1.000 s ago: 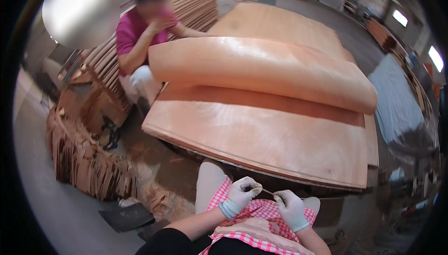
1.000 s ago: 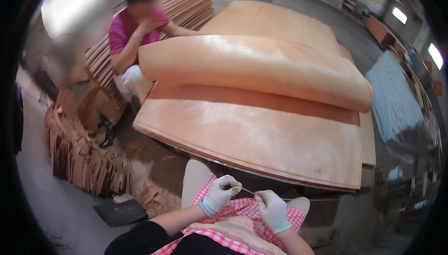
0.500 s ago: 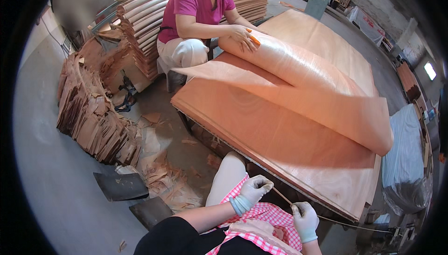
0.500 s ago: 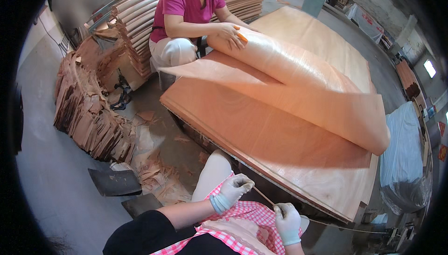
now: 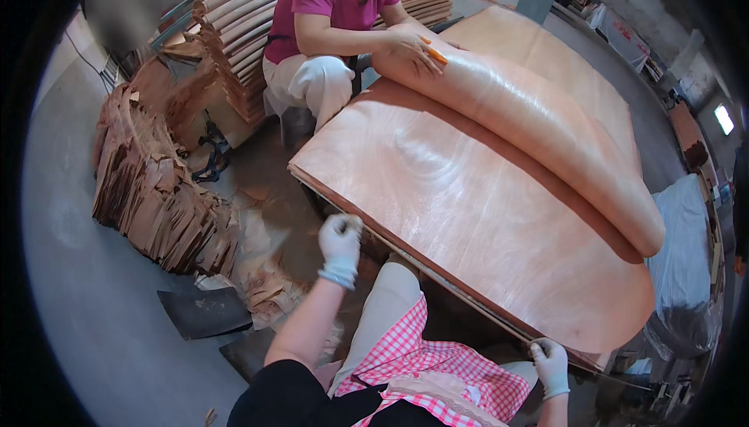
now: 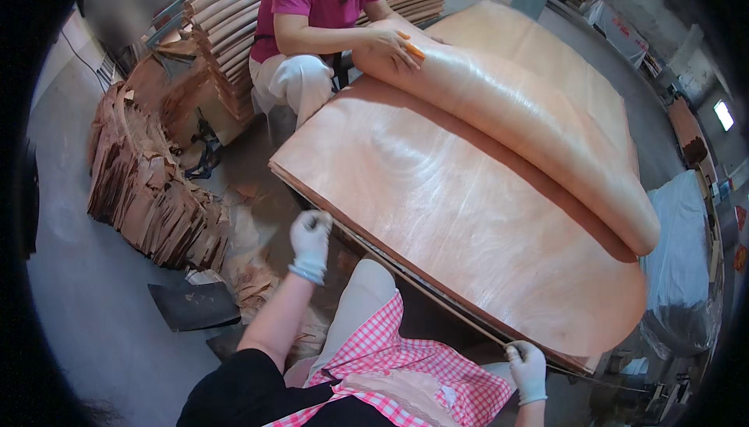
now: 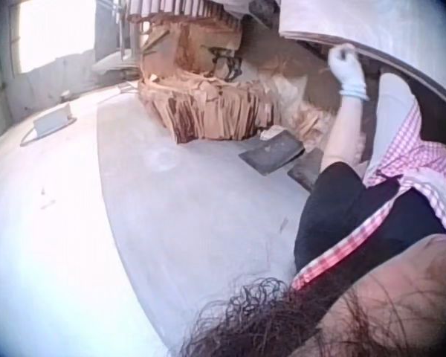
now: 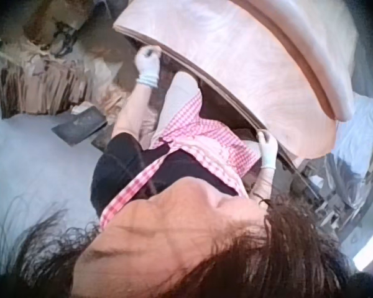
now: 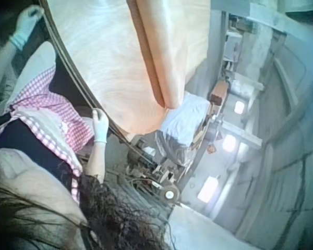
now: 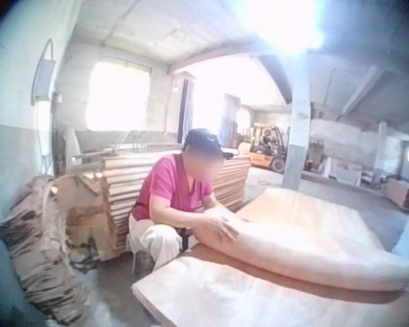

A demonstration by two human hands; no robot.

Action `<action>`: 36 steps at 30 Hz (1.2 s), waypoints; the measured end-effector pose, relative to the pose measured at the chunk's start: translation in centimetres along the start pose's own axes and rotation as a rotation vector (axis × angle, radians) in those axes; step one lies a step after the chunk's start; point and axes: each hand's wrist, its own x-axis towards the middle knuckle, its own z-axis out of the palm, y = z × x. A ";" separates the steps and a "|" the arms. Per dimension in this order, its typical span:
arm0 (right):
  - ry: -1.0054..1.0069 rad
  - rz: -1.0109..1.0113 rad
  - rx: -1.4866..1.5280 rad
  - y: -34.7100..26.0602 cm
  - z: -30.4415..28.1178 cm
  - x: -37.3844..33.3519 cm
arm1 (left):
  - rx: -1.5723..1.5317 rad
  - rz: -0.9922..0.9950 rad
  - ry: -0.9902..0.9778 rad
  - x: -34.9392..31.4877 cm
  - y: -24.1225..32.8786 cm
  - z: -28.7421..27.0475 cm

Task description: The person uses a long straight blade to cut thin wood veneer sheets on a workbench. They repeatedly pull the blade along the edge of the veneer to slice it, while a coworker assists by holding and rolling the material.

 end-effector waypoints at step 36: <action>0.044 0.167 -0.481 8.3 -0.5 12.0 | 1.206 0.544 -0.684 -5.6 1.4 17.2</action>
